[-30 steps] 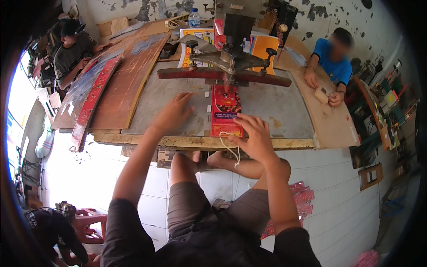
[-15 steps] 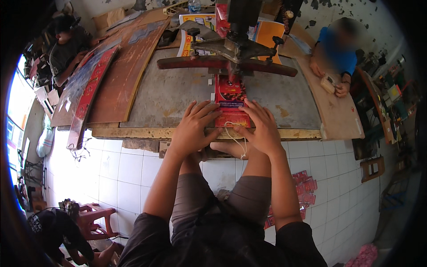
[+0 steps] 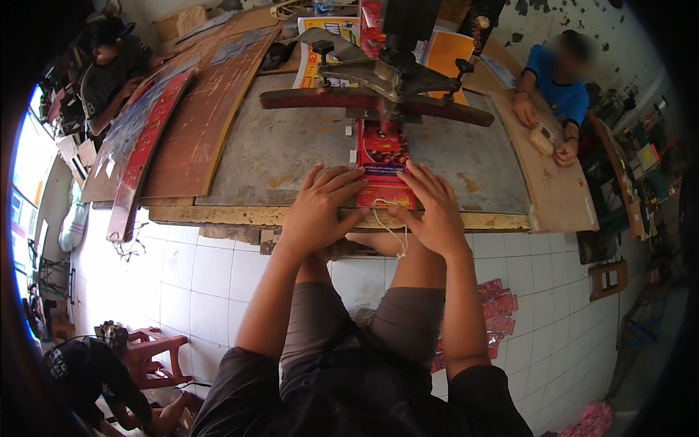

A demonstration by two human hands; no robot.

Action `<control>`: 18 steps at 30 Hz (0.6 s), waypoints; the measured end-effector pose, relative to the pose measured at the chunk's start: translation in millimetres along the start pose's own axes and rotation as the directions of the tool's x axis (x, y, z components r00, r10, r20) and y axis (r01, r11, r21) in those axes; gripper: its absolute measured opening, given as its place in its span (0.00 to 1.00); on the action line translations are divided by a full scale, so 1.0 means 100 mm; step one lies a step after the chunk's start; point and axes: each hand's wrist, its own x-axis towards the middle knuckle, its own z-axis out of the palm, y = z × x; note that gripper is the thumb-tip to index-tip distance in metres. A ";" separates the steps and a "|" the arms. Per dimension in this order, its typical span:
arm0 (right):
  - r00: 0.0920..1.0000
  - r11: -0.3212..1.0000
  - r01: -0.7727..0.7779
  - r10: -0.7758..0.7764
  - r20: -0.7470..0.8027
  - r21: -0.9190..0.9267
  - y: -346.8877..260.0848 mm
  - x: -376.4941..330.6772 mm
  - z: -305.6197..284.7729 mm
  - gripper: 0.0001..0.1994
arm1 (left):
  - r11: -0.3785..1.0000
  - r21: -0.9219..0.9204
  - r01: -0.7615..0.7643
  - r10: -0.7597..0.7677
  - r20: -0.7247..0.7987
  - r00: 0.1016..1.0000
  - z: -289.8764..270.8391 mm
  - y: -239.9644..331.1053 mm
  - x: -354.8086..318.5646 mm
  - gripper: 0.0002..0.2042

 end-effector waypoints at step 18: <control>1.000 1.000 0.000 0.000 0.010 -0.005 0.00 0.00 0.00 0.37 | 1.000 0.024 -0.009 0.009 0.012 1.000 0.00 0.00 0.00 0.24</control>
